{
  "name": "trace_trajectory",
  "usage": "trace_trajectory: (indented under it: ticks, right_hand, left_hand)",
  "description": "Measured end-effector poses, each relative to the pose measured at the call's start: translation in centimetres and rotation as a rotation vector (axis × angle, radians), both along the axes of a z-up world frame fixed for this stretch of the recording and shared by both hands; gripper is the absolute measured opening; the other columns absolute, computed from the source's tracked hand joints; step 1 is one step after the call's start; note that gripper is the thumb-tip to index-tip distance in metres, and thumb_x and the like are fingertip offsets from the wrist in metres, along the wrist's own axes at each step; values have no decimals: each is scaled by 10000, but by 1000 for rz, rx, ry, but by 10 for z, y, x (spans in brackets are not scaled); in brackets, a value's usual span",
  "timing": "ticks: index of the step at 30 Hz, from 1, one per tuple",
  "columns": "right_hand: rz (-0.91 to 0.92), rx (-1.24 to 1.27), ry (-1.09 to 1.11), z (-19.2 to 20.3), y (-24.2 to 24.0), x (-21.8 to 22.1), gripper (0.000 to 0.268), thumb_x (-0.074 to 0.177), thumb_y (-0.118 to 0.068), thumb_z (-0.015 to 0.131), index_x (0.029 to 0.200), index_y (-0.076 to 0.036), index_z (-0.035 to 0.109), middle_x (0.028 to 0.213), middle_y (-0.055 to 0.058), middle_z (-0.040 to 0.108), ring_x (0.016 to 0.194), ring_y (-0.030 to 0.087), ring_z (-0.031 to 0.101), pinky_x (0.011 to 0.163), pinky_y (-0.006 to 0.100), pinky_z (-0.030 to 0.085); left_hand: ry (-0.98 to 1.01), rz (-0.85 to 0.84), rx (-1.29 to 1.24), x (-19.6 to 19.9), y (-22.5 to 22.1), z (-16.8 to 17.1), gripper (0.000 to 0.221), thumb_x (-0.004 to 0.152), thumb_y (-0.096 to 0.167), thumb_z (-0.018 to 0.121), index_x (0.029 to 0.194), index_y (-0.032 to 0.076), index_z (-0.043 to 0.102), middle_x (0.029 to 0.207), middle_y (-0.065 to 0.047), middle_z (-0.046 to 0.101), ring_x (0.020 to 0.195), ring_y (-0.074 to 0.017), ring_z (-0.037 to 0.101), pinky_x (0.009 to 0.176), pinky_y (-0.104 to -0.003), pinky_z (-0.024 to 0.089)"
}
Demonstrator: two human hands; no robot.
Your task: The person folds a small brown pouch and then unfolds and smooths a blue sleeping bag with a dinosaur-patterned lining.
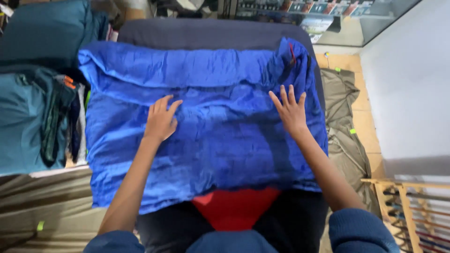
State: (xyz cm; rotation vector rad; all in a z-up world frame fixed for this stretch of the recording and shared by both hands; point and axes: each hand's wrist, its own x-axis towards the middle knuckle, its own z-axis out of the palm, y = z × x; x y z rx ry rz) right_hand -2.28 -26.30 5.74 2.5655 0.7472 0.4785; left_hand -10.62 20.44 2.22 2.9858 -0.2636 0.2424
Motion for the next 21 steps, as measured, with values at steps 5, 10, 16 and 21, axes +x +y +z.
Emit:
trace_trajectory:
  ticks: [5, 10, 16, 21]
  right_hand:
    - [79, -1, -319, 24, -4, 84, 543, 977, -110, 562, 1475, -328, 567, 906, 49, 639, 899, 269, 628, 886, 596, 463]
    - [70, 52, -426, 38, -4, 150, 751, 930, -51, 563, 1573, -427, 469, 782, 44, 568, 585, 245, 608, 625, 481, 483]
    - [-300, 19, 87, -24, -50, 246, 812, 585, -418, 942, 1295, -317, 561, 953, 135, 663, 769, 392, 727, 563, 513, 530]
    - [-611, 370, 166, 39, -58, 257, 334, 805, -432, 632, 1096, -278, 685, 901, 206, 739, 851, 481, 711, 641, 566, 567]
  left_hand:
    - [21, 73, 138, 62, 25, 5, 1098, 646, 185, 907, 1594, 249, 357, 1624, -195, 307, 1498, -381, 314, 1176, -547, 299]
    - [212, 134, 119, 120, 74, -8, 1257, 576, 372, 926, 1628, 272, 245, 1686, -192, 196, 1564, -417, 176, 1236, -626, 161]
    - [227, 118, 149, 156, 140, -3, 1157, 602, 430, 868, 1602, 396, 288, 1695, -79, 273, 1562, -399, 226, 1217, -651, 141]
    - [427, 229, 241, 186, 204, 21, 1275, 545, 671, 829, 1615, 425, 179, 1712, -52, 179, 1571, -402, 97, 1224, -623, 93]
